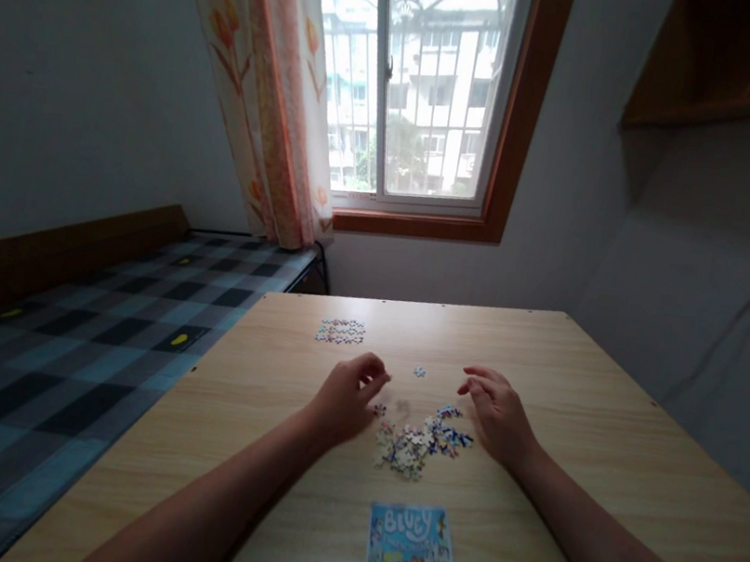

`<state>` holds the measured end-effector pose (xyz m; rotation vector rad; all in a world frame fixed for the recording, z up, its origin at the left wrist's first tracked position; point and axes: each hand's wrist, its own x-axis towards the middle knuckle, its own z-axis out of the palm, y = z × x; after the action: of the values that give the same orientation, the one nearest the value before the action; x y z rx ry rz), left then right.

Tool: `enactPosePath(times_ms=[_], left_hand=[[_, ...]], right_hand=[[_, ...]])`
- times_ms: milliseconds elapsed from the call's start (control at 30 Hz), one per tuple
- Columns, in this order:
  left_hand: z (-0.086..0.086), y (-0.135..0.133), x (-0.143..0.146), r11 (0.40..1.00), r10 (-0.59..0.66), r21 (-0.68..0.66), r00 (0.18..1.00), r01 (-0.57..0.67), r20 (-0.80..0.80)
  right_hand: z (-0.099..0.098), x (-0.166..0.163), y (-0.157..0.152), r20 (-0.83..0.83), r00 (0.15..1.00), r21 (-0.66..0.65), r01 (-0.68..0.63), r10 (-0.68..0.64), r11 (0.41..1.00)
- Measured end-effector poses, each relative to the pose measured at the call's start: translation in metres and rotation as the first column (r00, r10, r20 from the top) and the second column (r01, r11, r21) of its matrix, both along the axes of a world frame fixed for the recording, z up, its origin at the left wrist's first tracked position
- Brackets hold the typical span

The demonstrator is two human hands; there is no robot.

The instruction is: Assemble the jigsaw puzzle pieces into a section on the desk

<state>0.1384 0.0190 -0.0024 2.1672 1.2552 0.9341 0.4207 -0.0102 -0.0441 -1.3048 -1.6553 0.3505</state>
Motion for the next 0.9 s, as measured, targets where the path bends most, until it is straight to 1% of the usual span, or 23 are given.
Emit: enactPosePath(times_ms=[33, 100, 167, 233, 333, 400, 500, 567, 600, 667, 767, 900], left_hand=[[0.002, 0.004, -0.006, 0.999, 0.042, 0.02, 0.999, -0.043, 0.029], [0.004, 0.014, -0.018, 0.989, 0.123, 0.075, 0.992, -0.124, 0.015], [0.006, 0.024, -0.032, 0.966, 0.23, 0.132, 0.972, -0.222, -0.053], [0.006, 0.032, -0.046, 0.928, 0.346, 0.203, 0.924, -0.312, -0.163], [0.005, 0.039, -0.064, 0.865, 0.483, 0.327, 0.812, -0.382, -0.328], [0.005, 0.042, -0.073, 0.84, 0.538, 0.358, 0.714, -0.408, -0.448], [0.003, 0.043, -0.08, 0.836, 0.543, 0.338, 0.571, -0.432, -0.615], [0.002, 0.043, -0.081, 0.843, 0.524, 0.323, 0.52, -0.43, -0.675], [0.002, 0.043, -0.081, 0.847, 0.516, 0.319, 0.512, -0.426, -0.687], [0.001, 0.042, -0.081, 0.858, 0.5, 0.304, 0.535, -0.414, -0.681], [0.001, 0.045, -0.085, 0.876, 0.472, 0.245, 0.628, -0.416, -0.619], [-0.003, 0.05, -0.097, 0.885, 0.453, 0.135, 0.762, -0.445, -0.462]], right_hand=[[0.0, 0.0, 0.0, -0.004, 1.0, -0.004, -0.002, 0.002, 1.0], [0.0, 0.0, -0.001, -0.005, 1.0, -0.009, -0.009, 0.009, 1.0], [0.0, 0.0, -0.001, -0.007, 1.0, -0.012, -0.012, 0.012, 1.0], [0.0, 0.001, -0.001, -0.011, 1.0, -0.014, -0.011, 0.01, 1.0], [0.0, 0.001, -0.001, -0.014, 1.0, -0.014, -0.011, 0.011, 1.0], [-0.001, 0.002, -0.001, -0.014, 1.0, -0.016, -0.011, 0.011, 1.0], [-0.001, 0.002, -0.002, -0.015, 1.0, -0.023, -0.011, 0.011, 1.0], [-0.001, 0.002, -0.002, -0.015, 1.0, -0.029, -0.013, 0.013, 0.999], [-0.001, 0.002, -0.002, -0.015, 1.0, -0.031, -0.014, 0.013, 0.999], [-0.001, 0.002, -0.003, -0.014, 1.0, -0.033, -0.015, 0.014, 0.999], [-0.001, 0.003, -0.003, -0.01, 1.0, -0.034, -0.024, 0.024, 0.999], [-0.001, 0.004, -0.004, -0.007, 1.0, -0.033, -0.03, 0.03, 0.999]])
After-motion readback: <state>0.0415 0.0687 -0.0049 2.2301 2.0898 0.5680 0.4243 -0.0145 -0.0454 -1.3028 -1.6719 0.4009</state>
